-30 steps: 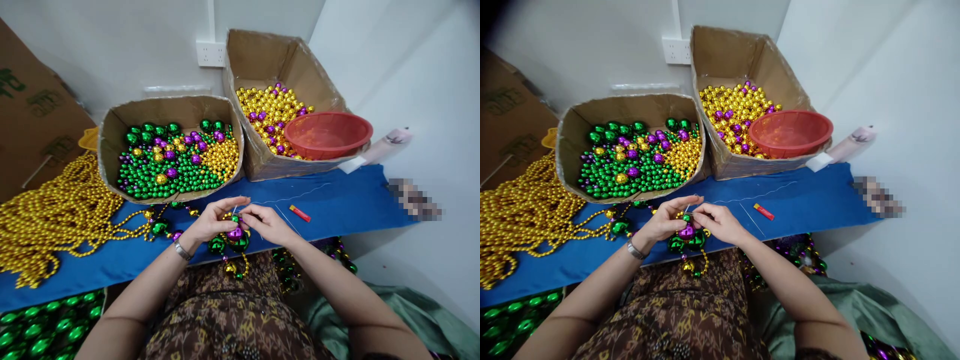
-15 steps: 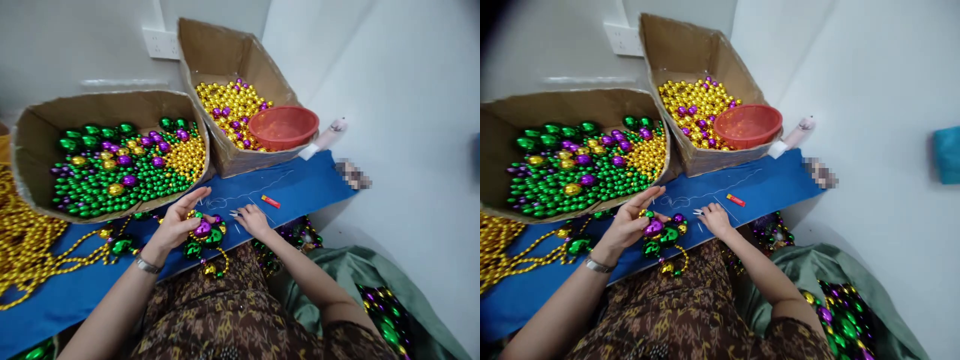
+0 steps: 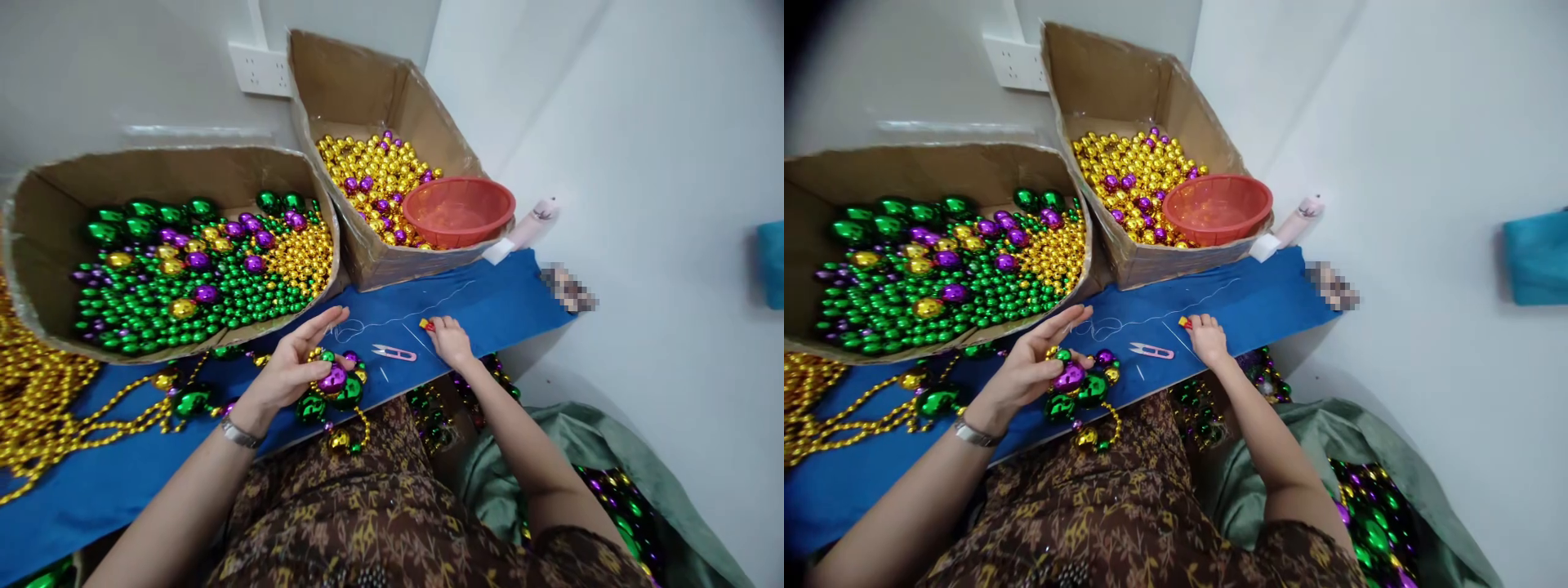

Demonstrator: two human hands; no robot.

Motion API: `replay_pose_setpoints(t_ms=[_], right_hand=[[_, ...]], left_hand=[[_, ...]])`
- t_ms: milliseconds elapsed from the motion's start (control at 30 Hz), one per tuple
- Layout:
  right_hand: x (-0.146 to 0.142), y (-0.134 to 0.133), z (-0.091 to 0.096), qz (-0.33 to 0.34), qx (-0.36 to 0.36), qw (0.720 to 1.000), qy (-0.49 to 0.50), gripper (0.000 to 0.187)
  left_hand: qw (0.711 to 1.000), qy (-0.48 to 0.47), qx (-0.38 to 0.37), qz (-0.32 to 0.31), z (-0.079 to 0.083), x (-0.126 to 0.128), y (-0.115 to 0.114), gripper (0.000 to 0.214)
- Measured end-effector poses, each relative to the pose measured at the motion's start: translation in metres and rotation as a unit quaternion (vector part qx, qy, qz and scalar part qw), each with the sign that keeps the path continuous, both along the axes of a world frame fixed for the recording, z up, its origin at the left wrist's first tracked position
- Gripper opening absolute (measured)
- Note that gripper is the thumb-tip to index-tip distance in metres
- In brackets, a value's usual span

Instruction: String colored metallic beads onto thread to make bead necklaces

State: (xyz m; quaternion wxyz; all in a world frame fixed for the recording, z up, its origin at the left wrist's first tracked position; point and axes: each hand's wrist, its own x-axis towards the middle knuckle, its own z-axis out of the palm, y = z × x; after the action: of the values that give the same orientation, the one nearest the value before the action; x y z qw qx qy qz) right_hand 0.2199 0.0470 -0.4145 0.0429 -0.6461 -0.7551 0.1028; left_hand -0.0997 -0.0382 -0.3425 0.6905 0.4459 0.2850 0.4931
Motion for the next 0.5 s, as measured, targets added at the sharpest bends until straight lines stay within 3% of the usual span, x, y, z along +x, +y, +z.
replay_pose_setpoints(t_ms=[133,233,267,333,400,500], right_hand=[[-0.031,-0.014,0.020,0.117,-0.034,0.982,0.143,0.035],[-0.059,-0.028,0.040,0.190,-0.128,0.901,0.368,0.040],[-0.067,-0.033,0.047,0.194,-0.160,0.872,0.419,0.042],[-0.081,-0.039,0.060,0.196,-0.200,0.843,0.459,0.046],[-0.091,-0.042,0.072,0.216,-0.196,0.845,0.449,0.049],[-0.102,-0.043,0.086,0.246,-0.149,0.870,0.400,0.044]], left_hand=[[1.000,0.002,0.003,0.002,-0.001,0.002,0.000,0.071],[1.000,0.003,0.000,0.007,-0.001,0.004,-0.001,0.071],[1.000,0.004,-0.001,0.007,-0.002,0.004,-0.001,0.071],[1.000,0.005,0.001,0.002,-0.002,0.004,-0.002,0.071],[1.000,0.003,0.005,-0.005,-0.003,0.003,-0.003,0.072],[1.000,-0.003,0.007,-0.003,-0.003,0.003,-0.003,0.071]])
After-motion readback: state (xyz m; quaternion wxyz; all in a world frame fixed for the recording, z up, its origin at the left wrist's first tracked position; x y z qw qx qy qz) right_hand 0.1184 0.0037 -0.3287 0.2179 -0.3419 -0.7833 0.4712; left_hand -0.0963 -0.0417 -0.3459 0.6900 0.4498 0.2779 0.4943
